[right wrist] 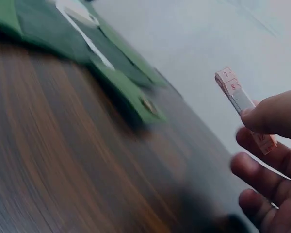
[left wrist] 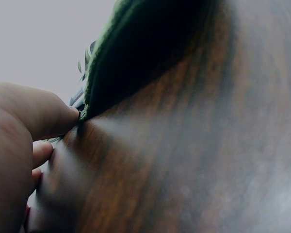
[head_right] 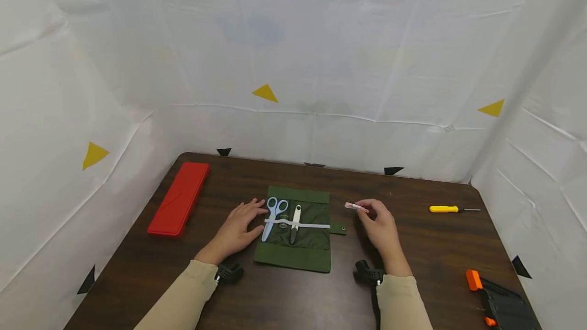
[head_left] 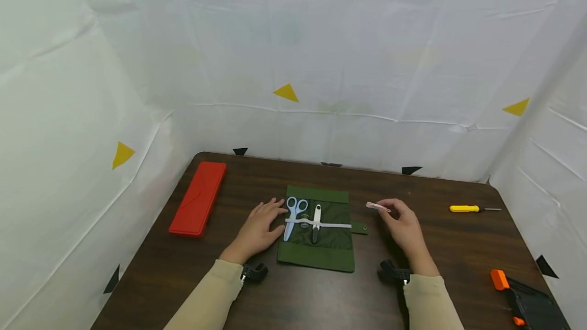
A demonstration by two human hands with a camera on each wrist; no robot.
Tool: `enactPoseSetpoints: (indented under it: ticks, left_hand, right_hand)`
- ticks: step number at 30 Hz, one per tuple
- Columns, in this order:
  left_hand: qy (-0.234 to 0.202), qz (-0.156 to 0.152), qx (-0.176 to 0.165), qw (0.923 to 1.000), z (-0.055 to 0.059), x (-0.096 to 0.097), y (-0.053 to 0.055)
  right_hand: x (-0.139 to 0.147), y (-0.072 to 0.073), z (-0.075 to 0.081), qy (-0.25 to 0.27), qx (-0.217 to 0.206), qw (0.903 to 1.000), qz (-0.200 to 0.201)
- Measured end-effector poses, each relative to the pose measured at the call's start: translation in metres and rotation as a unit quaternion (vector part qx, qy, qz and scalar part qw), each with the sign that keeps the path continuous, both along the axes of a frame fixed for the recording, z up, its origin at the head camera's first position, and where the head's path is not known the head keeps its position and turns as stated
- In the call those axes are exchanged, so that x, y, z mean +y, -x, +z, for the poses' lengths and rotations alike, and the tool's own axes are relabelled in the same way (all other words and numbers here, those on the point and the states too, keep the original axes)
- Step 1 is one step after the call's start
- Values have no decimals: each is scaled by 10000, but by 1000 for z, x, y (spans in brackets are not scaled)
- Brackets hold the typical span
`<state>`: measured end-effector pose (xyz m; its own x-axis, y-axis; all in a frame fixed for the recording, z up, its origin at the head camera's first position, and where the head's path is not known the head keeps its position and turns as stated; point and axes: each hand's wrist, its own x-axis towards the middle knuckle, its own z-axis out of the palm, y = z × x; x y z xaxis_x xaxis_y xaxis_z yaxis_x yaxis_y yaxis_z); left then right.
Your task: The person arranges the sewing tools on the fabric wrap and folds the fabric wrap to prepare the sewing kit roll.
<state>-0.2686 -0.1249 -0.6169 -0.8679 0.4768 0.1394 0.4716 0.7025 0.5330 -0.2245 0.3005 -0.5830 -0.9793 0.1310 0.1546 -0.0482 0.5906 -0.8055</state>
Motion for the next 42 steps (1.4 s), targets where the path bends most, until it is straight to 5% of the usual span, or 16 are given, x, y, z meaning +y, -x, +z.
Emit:
enactPoseSetpoints:
  ticks: [6, 13, 22, 29, 35, 39, 42]
  left_hand:
    - [21, -38, -17, 10000, -1, 4, -1]
    - [85, 25, -36, 10000, -1, 2, -1]
    - [-308, -44, -268, 9992, 6, -2, 1]
    - [305, 356, 606, 9971, 28, 5, -4]
    - [283, -36, 1238, 9919, 60, 46, -19]
    - [530, -248, 1630, 9849, 66, 76, -18]
    - [879, -197, 1823, 9791, 65, 95, -12]
  right_hand:
    - [-25, -2, 13, 1201, -397, 9919, 95]
    - [-68, 0, 16, 2668, -721, 9610, 92]
    - [-80, 7, -4, 3188, -485, 9441, 682]
    - [-67, 10, -19, 3581, -788, 9274, 737]
    - [-68, 15, -19, 3036, -1029, 9463, 415]
    - [-75, 17, -21, 2509, -858, 9639, 241]
    - [-79, 20, -22, 2416, -664, 9678, 230]
